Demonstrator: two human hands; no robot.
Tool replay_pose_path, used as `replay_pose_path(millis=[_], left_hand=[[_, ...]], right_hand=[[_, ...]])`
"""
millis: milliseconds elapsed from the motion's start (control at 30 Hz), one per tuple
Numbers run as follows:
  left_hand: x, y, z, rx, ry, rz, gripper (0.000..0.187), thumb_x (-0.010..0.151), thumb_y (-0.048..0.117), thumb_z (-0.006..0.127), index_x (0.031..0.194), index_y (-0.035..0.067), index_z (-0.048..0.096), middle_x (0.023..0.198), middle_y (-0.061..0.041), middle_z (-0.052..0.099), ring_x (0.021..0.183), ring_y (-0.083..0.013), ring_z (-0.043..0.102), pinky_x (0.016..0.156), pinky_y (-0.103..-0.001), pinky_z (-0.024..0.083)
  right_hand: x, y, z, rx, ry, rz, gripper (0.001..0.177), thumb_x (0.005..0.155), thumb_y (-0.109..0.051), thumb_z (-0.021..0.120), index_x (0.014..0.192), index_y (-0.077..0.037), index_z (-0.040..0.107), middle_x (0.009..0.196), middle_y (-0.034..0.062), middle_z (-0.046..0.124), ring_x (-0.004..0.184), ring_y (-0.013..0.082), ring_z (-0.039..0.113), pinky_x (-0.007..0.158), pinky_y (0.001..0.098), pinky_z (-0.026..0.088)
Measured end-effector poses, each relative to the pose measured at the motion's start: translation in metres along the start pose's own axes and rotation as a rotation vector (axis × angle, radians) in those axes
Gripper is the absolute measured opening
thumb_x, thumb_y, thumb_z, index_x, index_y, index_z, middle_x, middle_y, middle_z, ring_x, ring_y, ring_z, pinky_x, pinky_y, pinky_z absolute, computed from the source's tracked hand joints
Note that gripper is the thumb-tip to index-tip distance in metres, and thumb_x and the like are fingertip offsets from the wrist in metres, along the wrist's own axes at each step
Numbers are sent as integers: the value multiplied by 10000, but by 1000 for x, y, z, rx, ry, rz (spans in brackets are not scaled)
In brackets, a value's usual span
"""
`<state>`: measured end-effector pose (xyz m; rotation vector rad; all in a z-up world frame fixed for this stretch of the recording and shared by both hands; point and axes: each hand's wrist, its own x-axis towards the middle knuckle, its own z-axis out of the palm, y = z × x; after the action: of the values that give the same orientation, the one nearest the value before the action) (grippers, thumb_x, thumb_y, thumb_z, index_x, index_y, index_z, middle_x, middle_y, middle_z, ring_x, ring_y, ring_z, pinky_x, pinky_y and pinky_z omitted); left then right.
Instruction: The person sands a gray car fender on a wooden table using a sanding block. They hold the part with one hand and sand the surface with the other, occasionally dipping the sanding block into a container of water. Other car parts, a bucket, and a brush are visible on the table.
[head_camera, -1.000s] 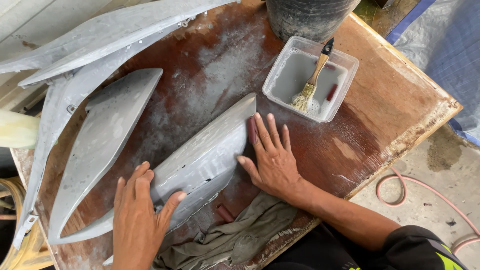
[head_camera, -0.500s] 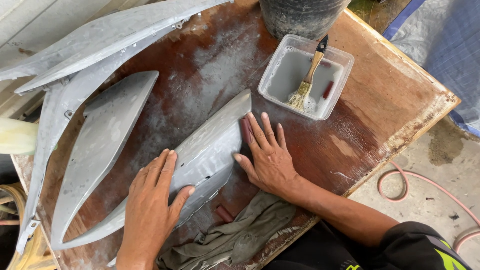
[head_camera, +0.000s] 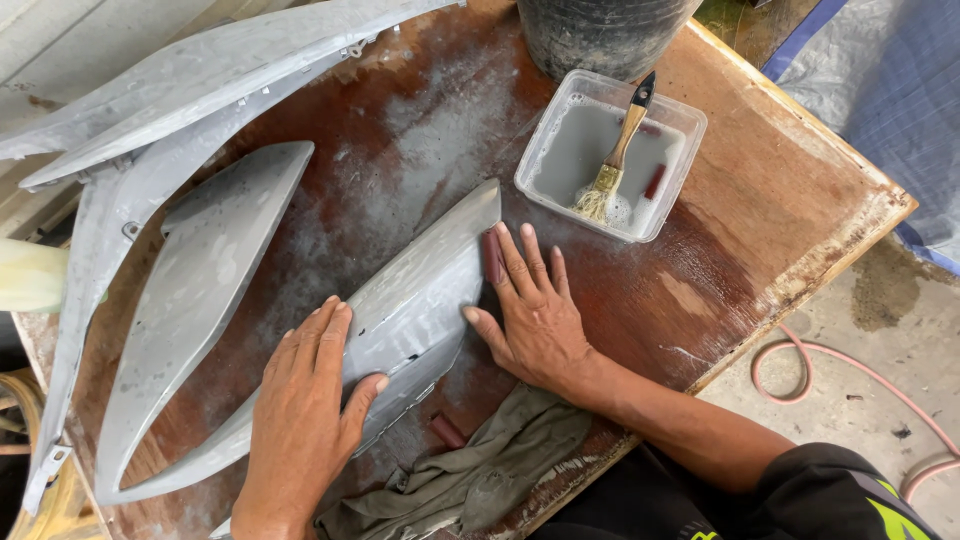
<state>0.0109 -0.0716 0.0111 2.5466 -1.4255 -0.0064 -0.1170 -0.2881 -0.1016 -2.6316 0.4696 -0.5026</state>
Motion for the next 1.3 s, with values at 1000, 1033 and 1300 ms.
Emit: replay_pose_path(millis=[1000,1033,1300], left_hand=[[-3,-7,10,64,-6,-17,753,836,377,676,1454,-2,472,1540,-193,497,1428,-318,461,1173,-502,339],[-2,-8,11,62,-2,-22,753,836,377,676,1454,-2,472,1540,-193,497,1428,-318,461,1173,-502,339],[-4,-10,15,72,16,-13,784,826,405,686,1464,7,462,1560,-179,474,1421,-305,460,1176,-496,327]], right_hand=[[16,-12,-33,15,-65,-141,676,1063,-470,352,1603,-68,286,1698,111,247,1583,306,152,1277,522,111],[19,-3,-25,13,-67,-147,676,1063,-470,352,1603,-68,286,1698,111,247,1583,306,152,1277,522,111],[41,6,-33,59,-25,-56,617,1078,-397,356,1540,12,358,1638,187,337,1536,377,275,1234,556,230]])
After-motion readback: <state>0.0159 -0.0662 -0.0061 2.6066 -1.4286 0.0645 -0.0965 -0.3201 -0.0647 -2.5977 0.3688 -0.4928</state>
